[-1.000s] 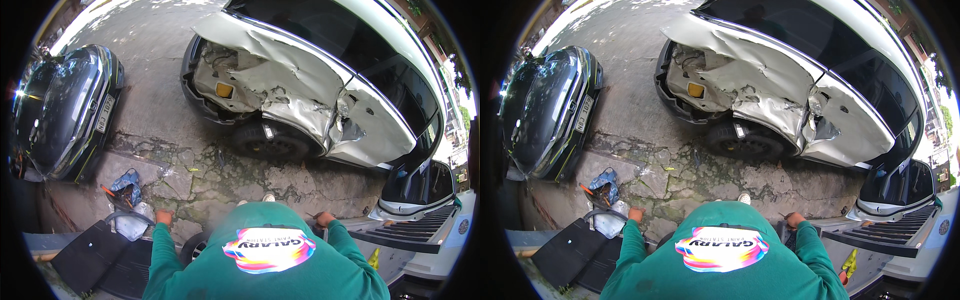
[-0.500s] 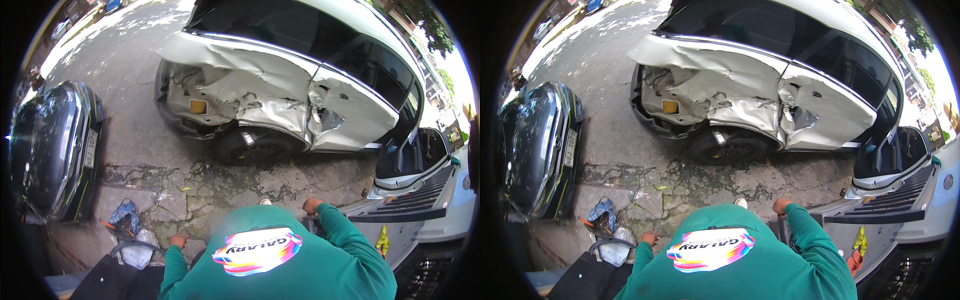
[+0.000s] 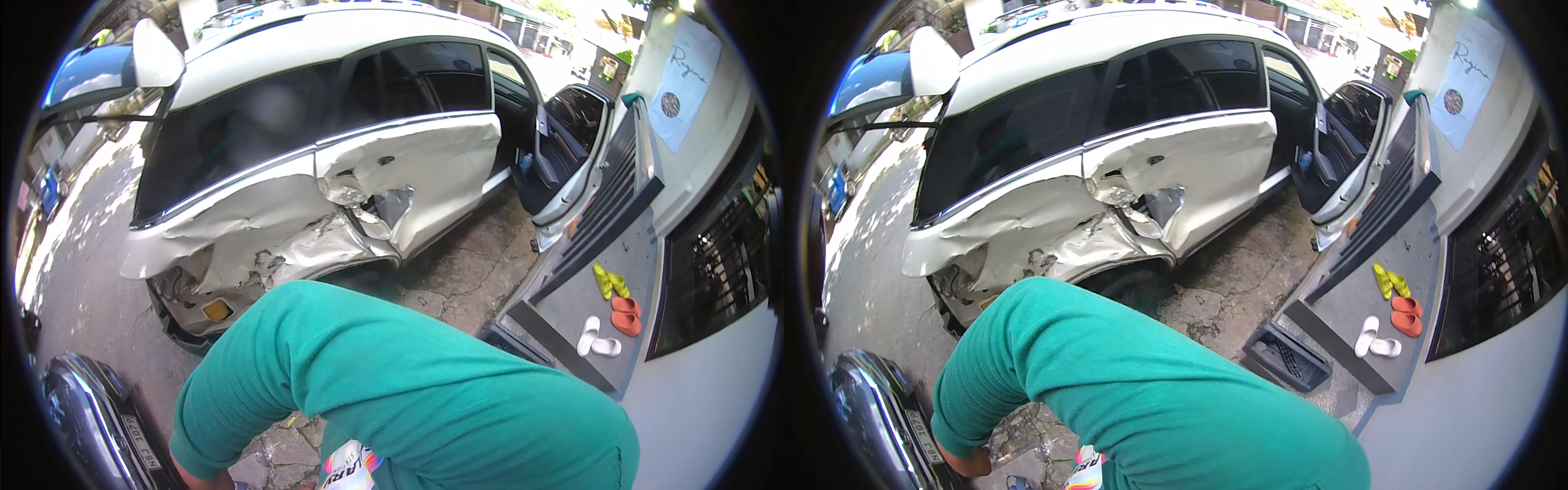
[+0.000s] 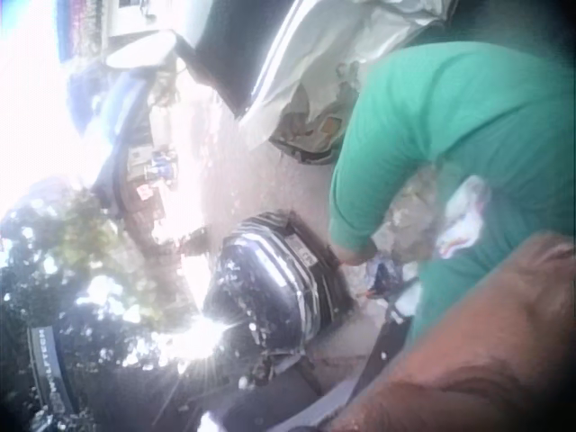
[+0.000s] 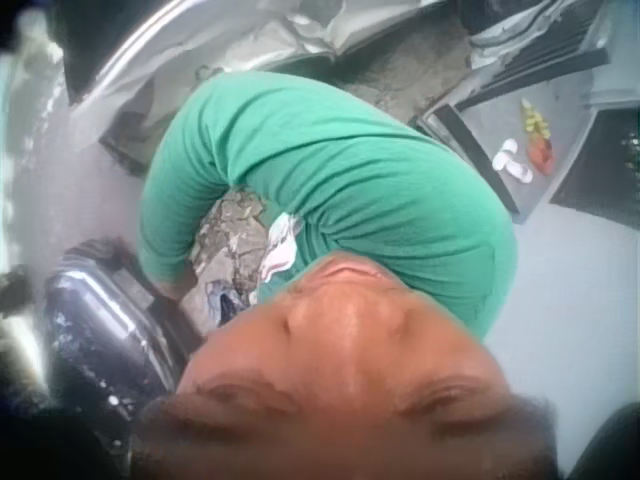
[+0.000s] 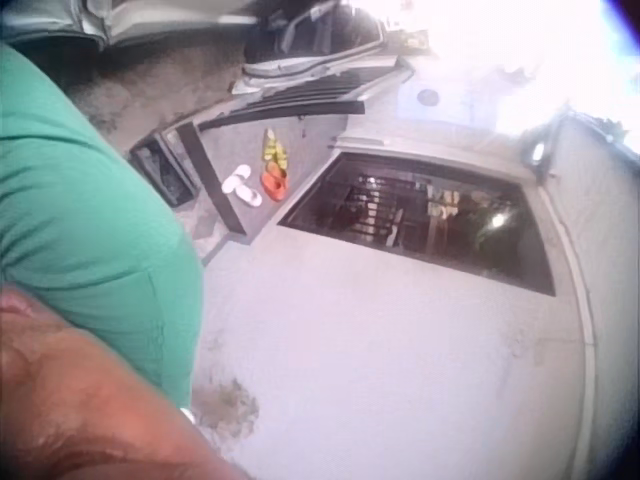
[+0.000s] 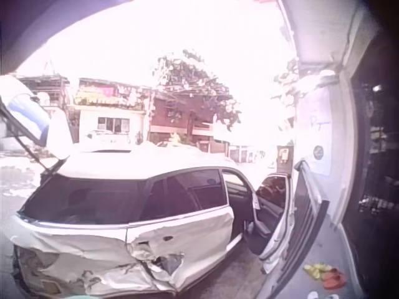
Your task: The person uses a metal rod and a hammer to pry and adjust the damaged front bumper of a white car. They repeatedly insert the rod into gaps, apply force, and occasionally strike the rod with the hammer to reposition the bumper panel.
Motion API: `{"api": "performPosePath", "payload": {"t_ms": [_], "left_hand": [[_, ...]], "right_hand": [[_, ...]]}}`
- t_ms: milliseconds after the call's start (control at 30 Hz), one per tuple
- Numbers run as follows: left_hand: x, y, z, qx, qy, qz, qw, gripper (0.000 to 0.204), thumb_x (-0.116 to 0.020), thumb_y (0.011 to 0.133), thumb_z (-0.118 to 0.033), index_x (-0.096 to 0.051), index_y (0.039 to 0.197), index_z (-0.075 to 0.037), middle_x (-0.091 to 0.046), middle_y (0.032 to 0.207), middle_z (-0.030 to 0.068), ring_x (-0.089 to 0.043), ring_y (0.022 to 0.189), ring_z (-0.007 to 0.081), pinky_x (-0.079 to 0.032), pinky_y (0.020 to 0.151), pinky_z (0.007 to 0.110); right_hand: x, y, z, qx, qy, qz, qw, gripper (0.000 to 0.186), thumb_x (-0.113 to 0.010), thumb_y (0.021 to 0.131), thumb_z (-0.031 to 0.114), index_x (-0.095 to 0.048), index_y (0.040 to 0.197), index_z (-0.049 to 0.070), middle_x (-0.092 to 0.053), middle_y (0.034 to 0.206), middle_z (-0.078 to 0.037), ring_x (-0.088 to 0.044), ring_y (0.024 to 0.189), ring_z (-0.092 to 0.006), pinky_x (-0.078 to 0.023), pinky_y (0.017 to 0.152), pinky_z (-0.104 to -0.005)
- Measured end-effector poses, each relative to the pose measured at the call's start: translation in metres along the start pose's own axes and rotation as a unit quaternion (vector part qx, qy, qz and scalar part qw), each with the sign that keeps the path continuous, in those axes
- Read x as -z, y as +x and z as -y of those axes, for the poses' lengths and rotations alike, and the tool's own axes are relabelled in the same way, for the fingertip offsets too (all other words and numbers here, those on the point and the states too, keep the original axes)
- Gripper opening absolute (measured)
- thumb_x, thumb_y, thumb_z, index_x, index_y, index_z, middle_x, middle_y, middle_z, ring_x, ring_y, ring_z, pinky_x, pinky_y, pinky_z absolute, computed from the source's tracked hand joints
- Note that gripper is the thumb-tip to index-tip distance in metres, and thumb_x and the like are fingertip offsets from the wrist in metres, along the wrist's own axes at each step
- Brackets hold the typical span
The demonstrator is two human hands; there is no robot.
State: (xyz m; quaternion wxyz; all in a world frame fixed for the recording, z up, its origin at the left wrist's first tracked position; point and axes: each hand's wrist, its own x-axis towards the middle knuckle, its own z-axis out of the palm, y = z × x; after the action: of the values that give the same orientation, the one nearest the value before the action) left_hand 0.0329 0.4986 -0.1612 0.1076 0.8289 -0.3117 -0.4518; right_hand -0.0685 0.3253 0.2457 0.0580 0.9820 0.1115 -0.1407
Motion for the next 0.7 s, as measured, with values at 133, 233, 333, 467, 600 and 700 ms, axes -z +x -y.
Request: {"api": "performPosePath", "payload": {"t_ms": [133,233,333,467,600,700], "left_hand": [[0.017,-0.032,0.026,0.019,-0.007,-0.02,1.0,0.028,-0.08,0.086,-0.019,-0.071,0.1,0.004,-0.071,0.082,0.0133,-0.067,0.068,0.0224,-0.054,0.058,0.039],[0.018,-0.058,0.042,0.024,-0.016,-0.036,0.999,0.027,-0.08,0.085,-0.018,-0.072,0.096,0.004,-0.071,0.08,0.0135,-0.067,0.067,0.0223,-0.054,0.058,0.038],[0.013,-0.082,0.057,0.048,-0.04,-0.067,0.996,0.025,-0.083,0.081,-0.019,-0.074,0.087,0.003,-0.07,0.076,0.0138,-0.065,0.068,0.0223,-0.052,0.061,0.042],[0.013,-0.047,0.076,-0.085,-0.118,-0.055,0.988,0.043,-0.085,0.081,-0.015,-0.068,0.116,0.004,-0.07,0.096,0.0165,-0.066,0.084,0.0238,-0.054,0.072,0.039],[0.007,-0.07,-0.054,-0.257,-0.044,0.059,0.964,0.071,-0.089,0.079,-0.022,-0.058,0.14,-0.001,-0.068,0.128,0.0209,-0.067,0.115,0.0293,-0.055,0.093,0.04],[0.013,-0.084,-0.136,-0.372,-0.01,0.109,0.922,0.066,-0.086,0.083,-0.026,-0.06,0.139,-0.004,-0.072,0.122,0.0179,-0.07,0.11,0.0273,-0.055,0.09,0.039]], "right_hand": [[0.058,-0.012,0.031,0.046,-0.014,-0.047,0.998,0.031,-0.065,0.083,0.03,-0.081,0.102,0.012,-0.077,0.107,-0.01,-0.072,0.099,-0.03,-0.056,0.086,-0.0457],[0.04,-0.063,0.037,0.015,0.054,-0.087,0.995,0.027,-0.071,0.078,0.03,-0.082,0.096,0.013,-0.078,0.101,-0.01,-0.074,0.095,-0.0302,-0.059,0.082,-0.0456],[-0.044,-0.091,0.028,-0.053,0.199,-0.075,0.976,0.023,-0.068,0.077,0.018,-0.079,0.091,0.005,-0.076,0.089,-0.019,-0.074,0.089,-0.0372,-0.059,0.079,-0.0482],[-0.126,-0.131,0.027,-0.171,0.322,-0.044,0.93,0.024,-0.064,0.08,0.016,-0.079,0.093,0.002,-0.075,0.096,-0.023,-0.071,0.094,-0.0416,-0.056,0.083,-0.0504],[-0.184,-0.178,0.042,-0.243,0.446,-0.111,0.854,0.025,-0.062,0.084,0.016,-0.077,0.098,0.001,-0.074,0.095,-0.024,-0.07,0.093,-0.0424,-0.055,0.083,-0.0517],[-0.225,-0.185,0.044,-0.233,0.543,-0.24,0.77,0.027,-0.058,0.091,0.018,-0.075,0.104,0.001,-0.074,0.091,-0.018,-0.071,0.084,-0.0349,-0.055,0.077,-0.0448]]}}
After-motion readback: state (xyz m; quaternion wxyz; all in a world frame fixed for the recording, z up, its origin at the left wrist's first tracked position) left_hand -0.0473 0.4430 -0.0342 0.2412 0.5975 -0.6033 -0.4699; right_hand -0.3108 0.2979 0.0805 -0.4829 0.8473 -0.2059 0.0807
